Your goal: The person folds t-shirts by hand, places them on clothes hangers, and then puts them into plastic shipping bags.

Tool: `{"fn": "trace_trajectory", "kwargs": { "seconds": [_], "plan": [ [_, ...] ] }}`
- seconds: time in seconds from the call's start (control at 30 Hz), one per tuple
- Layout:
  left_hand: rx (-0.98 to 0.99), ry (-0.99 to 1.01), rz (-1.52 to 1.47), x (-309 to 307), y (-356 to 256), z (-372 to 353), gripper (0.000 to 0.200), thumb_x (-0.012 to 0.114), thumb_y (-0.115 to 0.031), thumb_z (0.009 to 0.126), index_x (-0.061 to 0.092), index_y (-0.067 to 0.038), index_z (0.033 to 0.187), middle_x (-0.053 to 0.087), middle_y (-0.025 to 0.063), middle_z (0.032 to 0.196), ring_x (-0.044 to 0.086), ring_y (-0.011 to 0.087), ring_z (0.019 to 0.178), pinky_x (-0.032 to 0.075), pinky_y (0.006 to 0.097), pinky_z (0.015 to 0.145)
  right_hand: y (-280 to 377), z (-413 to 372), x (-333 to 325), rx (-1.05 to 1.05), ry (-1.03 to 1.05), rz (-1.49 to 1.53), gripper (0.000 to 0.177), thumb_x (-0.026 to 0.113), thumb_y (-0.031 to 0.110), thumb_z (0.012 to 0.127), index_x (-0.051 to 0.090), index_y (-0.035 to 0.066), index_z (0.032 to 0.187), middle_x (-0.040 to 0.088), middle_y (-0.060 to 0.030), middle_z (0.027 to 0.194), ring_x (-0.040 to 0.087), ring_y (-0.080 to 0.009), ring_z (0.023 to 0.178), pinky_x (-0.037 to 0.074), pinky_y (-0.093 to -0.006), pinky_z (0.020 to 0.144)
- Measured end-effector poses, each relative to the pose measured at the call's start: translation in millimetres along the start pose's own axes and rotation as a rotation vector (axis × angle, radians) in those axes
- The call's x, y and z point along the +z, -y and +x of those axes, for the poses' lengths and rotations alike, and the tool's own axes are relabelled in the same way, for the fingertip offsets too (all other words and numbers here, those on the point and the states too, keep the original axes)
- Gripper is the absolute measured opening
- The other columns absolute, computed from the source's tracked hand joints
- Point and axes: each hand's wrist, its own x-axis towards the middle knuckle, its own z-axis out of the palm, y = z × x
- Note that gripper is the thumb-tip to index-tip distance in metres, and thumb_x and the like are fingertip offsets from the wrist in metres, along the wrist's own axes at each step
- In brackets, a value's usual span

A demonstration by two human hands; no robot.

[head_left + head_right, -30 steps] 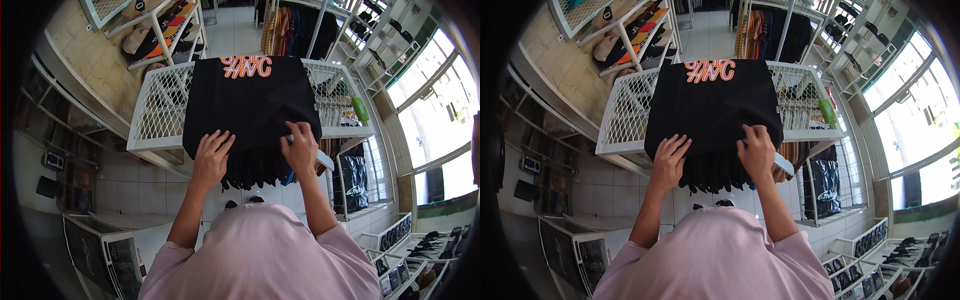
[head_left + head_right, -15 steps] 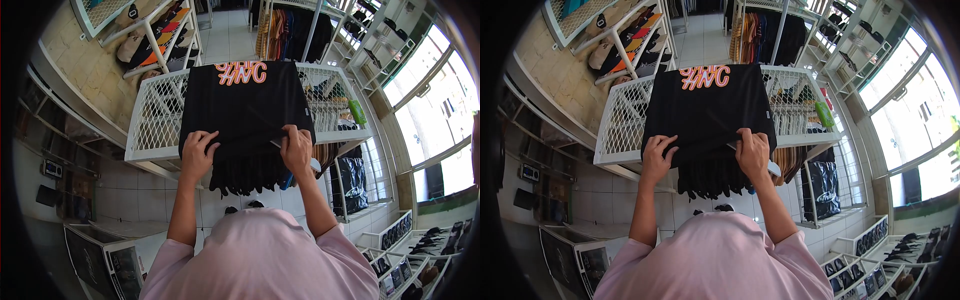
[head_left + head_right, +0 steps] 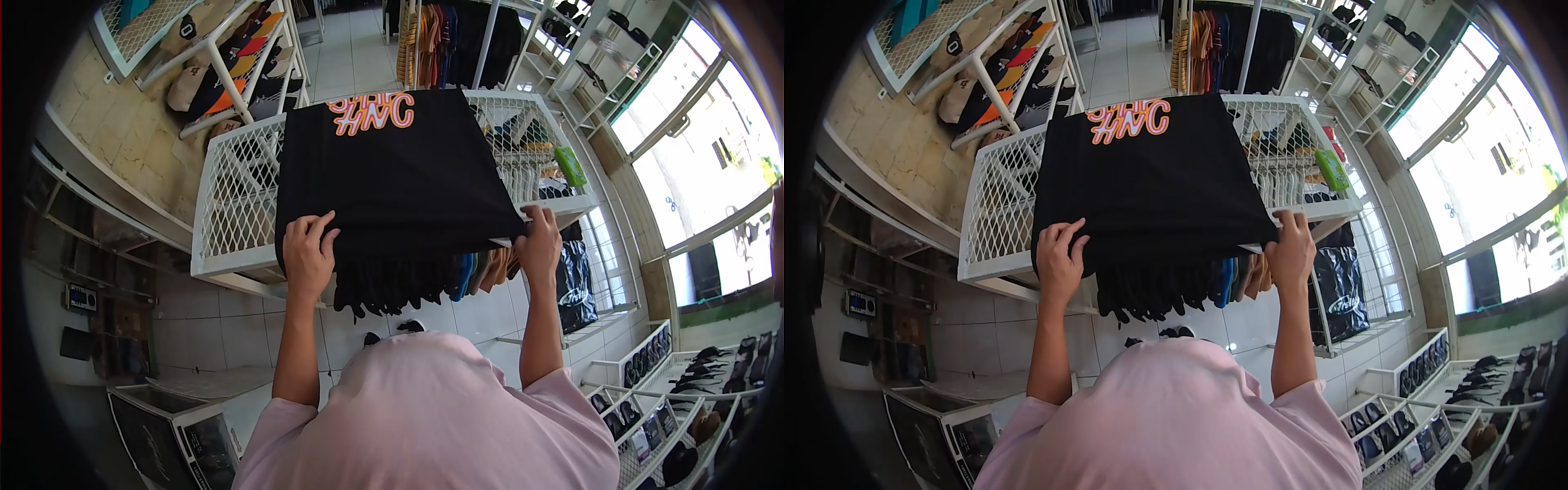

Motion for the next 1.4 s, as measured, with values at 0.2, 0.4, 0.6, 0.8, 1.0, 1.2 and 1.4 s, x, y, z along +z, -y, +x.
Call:
{"fn": "trace_trajectory", "kwargs": {
  "seconds": [0.2, 0.4, 0.6, 0.8, 1.0, 1.2, 1.4],
  "plan": [
    [0.006, -0.033, 0.031, 3, -2, -1, 0.033, 0.079, -0.018, 0.097, 0.077, -0.011, 0.129, 0.067, 0.0084, 0.113, 0.063, 0.031, 0.109, 0.052, 0.0456, 0.096, 0, -32, -9, 0.031, 0.095, 0.059, 0.035, 0.069, 0.002, 0.084, 0.073, 0.009, 0.118, 0.07, -0.0139, 0.109, 0.072, -0.0385, 0.095, 0.058, -0.0473, 0.086],
    [0.058, -0.086, -0.118, -19, -16, 7, 0.029, 0.081, -0.016, 0.095, 0.077, -0.004, 0.121, 0.069, 0.0103, 0.112, 0.065, 0.0312, 0.107, 0.054, 0.0443, 0.094, 73, -18, -62, -0.037, 0.133, 0.382, 0.028, 0.075, 0.01, 0.091, 0.073, 0.003, 0.118, 0.07, -0.0154, 0.107, 0.073, -0.0363, 0.095, 0.058, -0.0419, 0.088],
    [0.066, -0.104, -0.081, 5, -31, 2, 0.017, 0.086, -0.016, 0.09, 0.076, -0.003, 0.095, 0.068, 0.0092, 0.093, 0.067, 0.0299, 0.088, 0.055, 0.0423, 0.079, 102, -3, 30, -0.435, 0.178, 0.332, 0.013, 0.077, 0.015, 0.095, 0.074, 0.002, 0.097, 0.07, -0.0125, 0.092, 0.07, -0.0338, 0.084, 0.057, -0.0451, 0.076],
    [-0.042, -0.106, -0.01, 9, -34, -5, 0.025, 0.087, -0.024, 0.089, 0.076, -0.004, 0.099, 0.068, 0.0096, 0.097, 0.067, 0.0307, 0.09, 0.055, 0.0423, 0.08, 113, -11, 57, -0.324, 0.118, 0.108, 0.018, 0.077, 0.02, 0.097, 0.074, 0.003, 0.093, 0.067, -0.0132, 0.09, 0.067, -0.0331, 0.088, 0.056, -0.0452, 0.082],
    [-0.109, -0.042, 0.047, 3, -31, -1, 0.043, 0.088, -0.038, 0.087, 0.078, -0.004, 0.112, 0.067, 0.0067, 0.108, 0.064, 0.029, 0.103, 0.051, 0.0462, 0.094, 112, -2, 54, -0.278, 0.148, 0.014, 0.025, 0.081, 0.028, 0.094, 0.078, 0.005, 0.103, 0.07, -0.0125, 0.099, 0.067, -0.0315, 0.098, 0.053, -0.0445, 0.088],
    [-0.145, 0.024, 0.056, -2, -17, 5, 0.064, 0.089, -0.053, 0.083, 0.076, -0.006, 0.125, 0.065, 0.0089, 0.122, 0.06, 0.0308, 0.12, 0.043, 0.0493, 0.11, 105, 13, 41, -0.224, 0.219, -0.13, 0.06, 0.083, 0.055, 0.087, 0.078, 0.006, 0.121, 0.07, -0.0122, 0.112, 0.065, -0.0308, 0.108, 0.048, -0.0455, 0.094],
    [-0.159, 0.084, 0.058, -4, 0, 11, 0.088, 0.087, -0.068, 0.078, 0.071, -0.005, 0.138, 0.062, 0.018, 0.136, 0.053, 0.0377, 0.134, 0.036, 0.0541, 0.121, 89, 24, 44, -0.152, 0.301, -0.141, 0.098, 0.078, 0.08, 0.077, 0.07, 0.006, 0.14, 0.065, -0.0163, 0.129, 0.059, -0.0342, 0.125, 0.044, -0.0483, 0.107]
  ]
}}
